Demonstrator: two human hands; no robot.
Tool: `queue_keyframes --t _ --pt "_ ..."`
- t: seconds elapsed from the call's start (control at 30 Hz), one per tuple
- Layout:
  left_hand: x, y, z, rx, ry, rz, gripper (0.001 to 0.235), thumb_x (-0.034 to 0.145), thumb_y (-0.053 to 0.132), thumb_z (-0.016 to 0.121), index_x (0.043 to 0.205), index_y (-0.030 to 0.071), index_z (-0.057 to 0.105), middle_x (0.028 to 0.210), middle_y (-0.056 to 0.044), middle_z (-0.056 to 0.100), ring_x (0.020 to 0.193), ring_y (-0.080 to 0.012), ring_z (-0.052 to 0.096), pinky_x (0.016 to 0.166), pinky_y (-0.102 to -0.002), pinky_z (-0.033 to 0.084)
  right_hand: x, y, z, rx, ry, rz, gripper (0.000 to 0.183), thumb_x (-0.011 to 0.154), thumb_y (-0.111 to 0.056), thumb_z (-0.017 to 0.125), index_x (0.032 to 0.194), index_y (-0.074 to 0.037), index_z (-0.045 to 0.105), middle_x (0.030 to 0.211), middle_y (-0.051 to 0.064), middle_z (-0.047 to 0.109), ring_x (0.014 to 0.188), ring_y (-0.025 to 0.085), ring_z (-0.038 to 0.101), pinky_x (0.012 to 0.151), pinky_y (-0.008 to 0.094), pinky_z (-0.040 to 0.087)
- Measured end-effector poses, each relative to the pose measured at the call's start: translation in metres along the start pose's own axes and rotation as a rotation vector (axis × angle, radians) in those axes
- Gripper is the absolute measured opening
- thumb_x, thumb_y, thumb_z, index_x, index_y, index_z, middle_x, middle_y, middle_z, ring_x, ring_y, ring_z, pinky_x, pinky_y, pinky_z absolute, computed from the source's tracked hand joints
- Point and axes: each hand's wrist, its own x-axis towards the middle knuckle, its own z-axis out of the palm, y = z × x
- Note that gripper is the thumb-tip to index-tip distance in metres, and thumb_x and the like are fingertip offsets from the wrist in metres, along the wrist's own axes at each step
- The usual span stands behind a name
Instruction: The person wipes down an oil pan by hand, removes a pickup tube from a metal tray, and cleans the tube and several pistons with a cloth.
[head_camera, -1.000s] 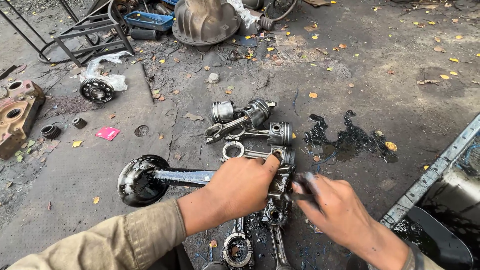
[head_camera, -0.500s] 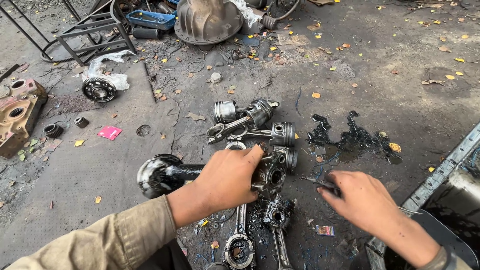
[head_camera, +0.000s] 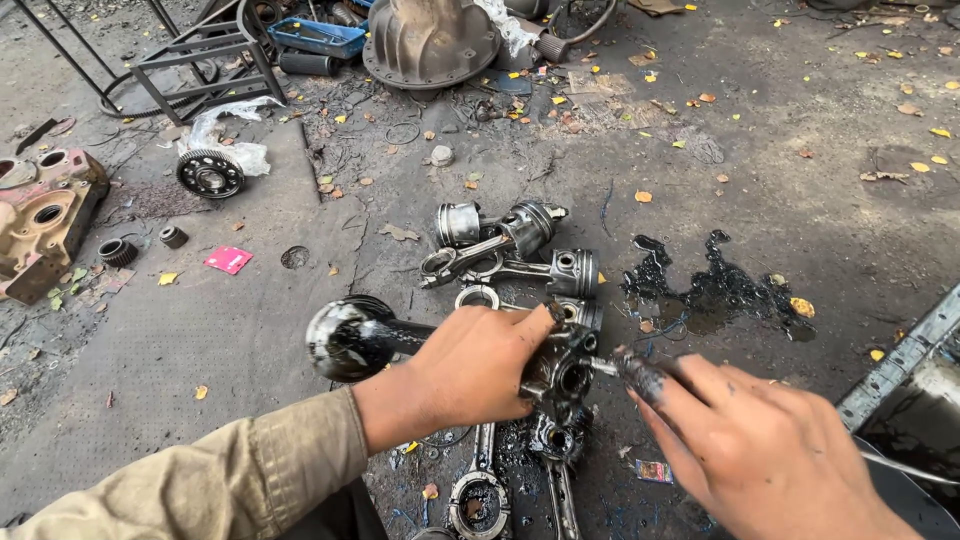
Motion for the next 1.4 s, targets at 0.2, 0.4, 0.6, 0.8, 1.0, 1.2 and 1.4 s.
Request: queue_keyframes --t 0.2,0.4,0.6,0.8,1.0,1.2,1.4 --pt "0.002 0.005 -0.001 0.099 -0.044 -0.031 0.049 0.066 0.019 0.081 0.102 0.005 0.05 0.088 -0.013 0.067 0.079 -0.0415 0.068 0.065 -0.052 0.053 0.001 -0.009 -0.004 -0.104 -0.189 0.009 0.022 0.085 -0.031 0.07 0.096 -0.013 0.065 0.094 0.004 0.066 0.078 0.022 0.073 0.059 0.038 0.058" --pt "0.004 0.009 -0.002 0.238 -0.024 -0.042 0.037 0.078 0.022 0.075 0.103 0.006 0.053 0.084 -0.013 0.066 0.075 -0.0383 0.069 0.064 -0.05 0.054 0.016 -0.029 -0.007 0.041 -0.347 0.3 0.028 0.101 -0.038 0.06 0.089 -0.014 0.065 0.078 0.009 0.071 0.073 0.031 0.074 0.066 0.043 0.06" --pt "0.002 0.01 0.001 0.401 0.066 0.082 0.027 0.081 0.012 0.063 0.106 0.007 0.055 0.081 -0.012 0.066 0.073 -0.0333 0.07 0.065 -0.046 0.055 0.014 -0.012 0.02 0.465 -0.147 0.197 0.029 0.1 -0.034 0.064 0.093 -0.008 0.073 0.069 0.015 0.072 0.067 0.035 0.072 0.06 0.043 0.056" --pt "0.003 0.008 0.007 0.364 0.039 0.05 0.028 0.082 0.012 0.062 0.108 0.008 0.056 0.082 -0.012 0.067 0.074 -0.0329 0.07 0.067 -0.046 0.054 0.017 0.005 0.032 1.365 -0.628 0.888 0.035 0.092 -0.036 0.068 0.101 -0.003 0.077 0.054 0.006 0.056 0.036 0.012 0.042 0.035 0.029 0.029" --pt "0.003 0.004 0.013 0.378 0.17 0.183 0.026 0.082 0.013 0.065 0.106 0.009 0.057 0.081 -0.011 0.065 0.074 -0.0323 0.069 0.066 -0.046 0.053 0.016 0.006 0.03 1.533 -0.655 1.152 0.03 0.095 -0.035 0.07 0.107 -0.007 0.073 0.054 0.007 0.05 0.033 0.013 0.037 0.032 0.029 0.022" --pt "0.004 0.0 0.008 0.274 0.164 0.097 0.028 0.076 0.012 0.068 0.1 0.008 0.056 0.08 -0.01 0.063 0.076 -0.0344 0.068 0.067 -0.048 0.052 0.014 0.014 0.025 1.436 -0.217 0.74 0.026 0.093 -0.026 0.068 0.102 -0.002 0.073 0.06 0.005 0.06 0.042 0.009 0.047 0.036 0.028 0.033" --pt "0.004 0.007 0.004 0.077 0.02 0.018 0.046 0.066 0.018 0.08 0.104 0.007 0.055 0.084 -0.013 0.066 0.074 -0.0401 0.068 0.063 -0.051 0.052 0.018 -0.009 0.03 0.582 0.364 0.158 0.018 0.087 -0.015 0.074 0.096 0.0 0.074 0.073 0.009 0.071 0.056 0.019 0.067 0.051 0.034 0.052"
